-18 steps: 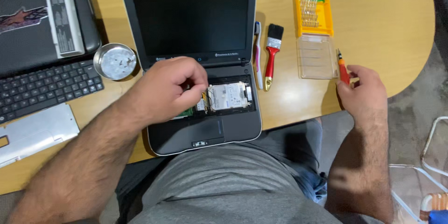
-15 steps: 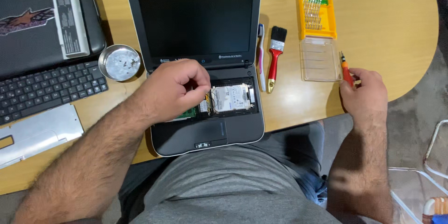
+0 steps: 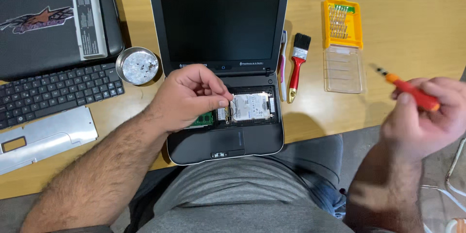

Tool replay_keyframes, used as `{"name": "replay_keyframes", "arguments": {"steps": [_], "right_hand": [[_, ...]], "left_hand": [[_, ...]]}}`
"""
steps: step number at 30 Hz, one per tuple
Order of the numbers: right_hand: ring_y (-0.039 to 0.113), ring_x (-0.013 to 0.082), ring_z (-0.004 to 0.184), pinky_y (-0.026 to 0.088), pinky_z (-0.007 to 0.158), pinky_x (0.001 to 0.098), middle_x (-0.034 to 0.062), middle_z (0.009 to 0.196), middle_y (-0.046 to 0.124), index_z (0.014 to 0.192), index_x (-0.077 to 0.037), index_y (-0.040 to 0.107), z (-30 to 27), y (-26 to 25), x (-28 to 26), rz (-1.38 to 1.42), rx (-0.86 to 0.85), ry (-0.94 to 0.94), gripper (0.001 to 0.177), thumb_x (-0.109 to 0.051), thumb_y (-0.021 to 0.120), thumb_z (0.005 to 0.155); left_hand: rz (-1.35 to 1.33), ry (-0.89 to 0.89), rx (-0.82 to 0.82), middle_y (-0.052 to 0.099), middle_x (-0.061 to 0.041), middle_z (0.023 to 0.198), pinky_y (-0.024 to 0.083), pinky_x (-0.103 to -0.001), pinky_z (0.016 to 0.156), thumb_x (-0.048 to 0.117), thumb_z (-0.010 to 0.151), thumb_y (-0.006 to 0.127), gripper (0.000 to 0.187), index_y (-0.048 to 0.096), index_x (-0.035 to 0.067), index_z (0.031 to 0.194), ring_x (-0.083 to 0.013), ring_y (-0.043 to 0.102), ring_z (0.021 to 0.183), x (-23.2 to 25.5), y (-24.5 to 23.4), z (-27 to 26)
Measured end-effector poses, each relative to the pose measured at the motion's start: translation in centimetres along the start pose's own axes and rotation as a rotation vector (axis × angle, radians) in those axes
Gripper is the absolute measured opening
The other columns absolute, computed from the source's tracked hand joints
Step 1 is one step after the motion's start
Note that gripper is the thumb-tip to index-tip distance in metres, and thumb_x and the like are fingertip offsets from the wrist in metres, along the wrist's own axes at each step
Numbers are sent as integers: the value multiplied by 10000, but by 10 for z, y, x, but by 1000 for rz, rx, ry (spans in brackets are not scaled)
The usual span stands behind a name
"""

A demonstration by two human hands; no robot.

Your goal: The person uses a screwdriver to remove and reinstall screws securing a hard drive inside a laptop. They briefly test-fit a metal cover plate, then continue securing the drive with additional screws.

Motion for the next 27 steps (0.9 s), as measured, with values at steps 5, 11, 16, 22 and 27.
{"name": "replay_keyframes", "arguments": {"steps": [5, 11, 16, 22, 27], "right_hand": [[689, 323, 800, 583, 722, 351, 139, 1032, 502, 1135, -77, 546, -15, 61, -69, 243, -128, -4, 191, -91, 620, 959], [787, 313, 917, 734, 838, 413, 151, 1072, 685, 1193, -114, 506, -21, 102, -103, 521, -475, -112, 222, -221, 608, 1027], [779, 335, 909, 736, 841, 448, 187, 1062, 657, 1170, -107, 444, -26, 116, -108, 449, -488, -166, 212, -216, 572, 1041], [773, 319, 937, 738, 863, 433, 156, 1097, 647, 1202, -116, 483, -30, 122, -112, 423, -461, -173, 178, -130, 567, 1045], [782, 341, 998, 722, 911, 458, 171, 1111, 659, 1209, -127, 475, -31, 125, -118, 432, -538, -144, 208, -141, 588, 1036]], "left_hand": [[-206, -13, -7, 769, -142, 913, 660, -240, 733, -111, 821, 783, 270, 615, 79, 915, -185, 785, 863, -9, 5, -3], [-405, -3, 6, 754, -209, 928, 641, -236, 657, -154, 840, 742, 279, 592, 57, 941, -214, 774, 818, -17, 7, -7], [-535, 5, -31, 738, -231, 939, 646, -263, 673, -156, 843, 733, 292, 578, 56, 971, -267, 771, 829, -24, 11, -12], [-575, 9, -54, 735, -238, 925, 660, -310, 678, -156, 847, 733, 292, 577, 63, 962, -302, 774, 837, -25, 14, -14], [-631, -3, -45, 734, -260, 938, 662, -319, 681, -144, 835, 748, 293, 579, 46, 982, -314, 773, 831, -33, 16, -16]]}}
Point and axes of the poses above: each hand's wrist, its own z-axis towards the middle knuckle, its own y-axis out of the palm, x = y × z, the point moved 3 cm from there along z, towards the middle knuckle
